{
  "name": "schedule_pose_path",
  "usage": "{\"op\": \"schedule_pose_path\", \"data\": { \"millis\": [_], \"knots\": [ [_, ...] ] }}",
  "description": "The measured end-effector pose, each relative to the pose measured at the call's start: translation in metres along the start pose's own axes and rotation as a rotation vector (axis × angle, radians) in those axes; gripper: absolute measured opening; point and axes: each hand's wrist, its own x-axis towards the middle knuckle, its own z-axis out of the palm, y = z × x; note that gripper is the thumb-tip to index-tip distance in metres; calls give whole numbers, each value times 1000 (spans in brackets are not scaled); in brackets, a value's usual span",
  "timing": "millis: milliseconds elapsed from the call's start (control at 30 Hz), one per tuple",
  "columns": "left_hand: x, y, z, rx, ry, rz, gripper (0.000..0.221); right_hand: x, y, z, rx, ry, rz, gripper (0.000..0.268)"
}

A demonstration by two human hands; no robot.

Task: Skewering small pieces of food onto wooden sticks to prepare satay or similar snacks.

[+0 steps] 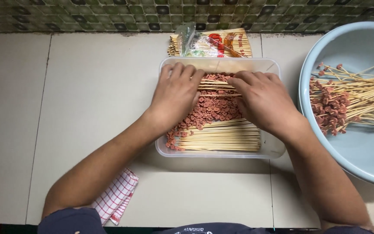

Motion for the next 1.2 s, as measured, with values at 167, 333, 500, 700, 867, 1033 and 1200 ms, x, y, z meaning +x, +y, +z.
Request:
{"op": "schedule_pose_path", "data": {
  "millis": [167,333,500,700,867,1033,1200],
  "knots": [
    [13,-1,36,64,-15,68,46,22,4,17,47,-68,-8,56],
    [15,-6,57,122,56,91,44,29,6,33,55,-85,6,58],
    [15,-7,67,130,105,100,34,30,18,55,-7,-43,35,57],
    [15,-8,76,151,134,112,27,30,18,69,-49,-40,67,36],
    [14,-4,79,176,186,123,31,28,20,80,-87,-15,58,24],
    [11,-3,69,175,196,128,38,22,14,73,-47,25,61,22],
    [4,-1,41,174,230,125,31,16,3,41,48,124,106,13]
  ]
}}
